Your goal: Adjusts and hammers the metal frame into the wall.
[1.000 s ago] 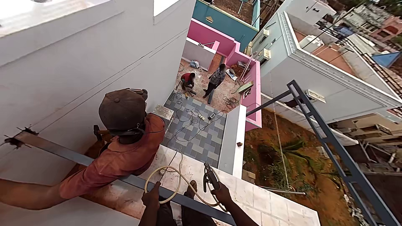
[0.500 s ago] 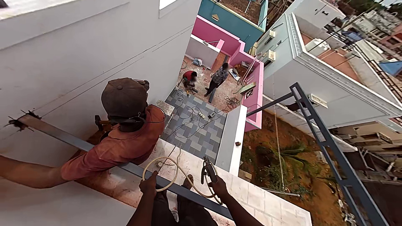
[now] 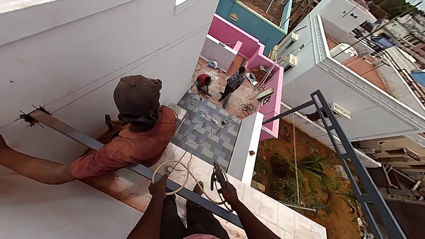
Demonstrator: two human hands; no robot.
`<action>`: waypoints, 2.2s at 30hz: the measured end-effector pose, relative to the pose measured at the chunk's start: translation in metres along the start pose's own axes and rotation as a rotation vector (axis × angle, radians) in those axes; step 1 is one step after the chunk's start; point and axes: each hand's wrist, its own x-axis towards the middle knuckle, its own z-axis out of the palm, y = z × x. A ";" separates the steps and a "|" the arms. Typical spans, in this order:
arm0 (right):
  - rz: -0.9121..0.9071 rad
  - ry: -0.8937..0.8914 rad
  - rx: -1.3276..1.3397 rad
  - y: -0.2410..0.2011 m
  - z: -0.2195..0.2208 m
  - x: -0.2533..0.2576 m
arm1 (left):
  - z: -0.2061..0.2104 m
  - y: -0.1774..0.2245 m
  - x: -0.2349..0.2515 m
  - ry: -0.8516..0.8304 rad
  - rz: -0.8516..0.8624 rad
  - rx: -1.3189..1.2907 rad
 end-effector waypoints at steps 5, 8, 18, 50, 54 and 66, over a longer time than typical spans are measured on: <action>-0.002 0.018 0.010 0.001 0.001 0.000 | 0.000 0.001 -0.001 0.006 -0.014 -0.017; 0.008 0.017 0.013 0.002 0.001 0.001 | 0.000 0.001 -0.003 -0.004 -0.004 -0.038; -0.001 0.006 0.020 0.001 0.000 0.000 | -0.001 0.001 -0.002 -0.005 0.002 -0.031; -0.004 0.011 0.012 -0.001 0.002 -0.001 | 0.000 -0.001 0.001 0.002 0.013 -0.025; -0.002 0.007 0.002 -0.002 0.003 0.000 | -0.001 0.000 0.000 -0.003 0.009 -0.023; -0.010 0.003 0.004 -0.002 0.003 0.000 | -0.001 0.000 0.000 -0.008 0.018 -0.022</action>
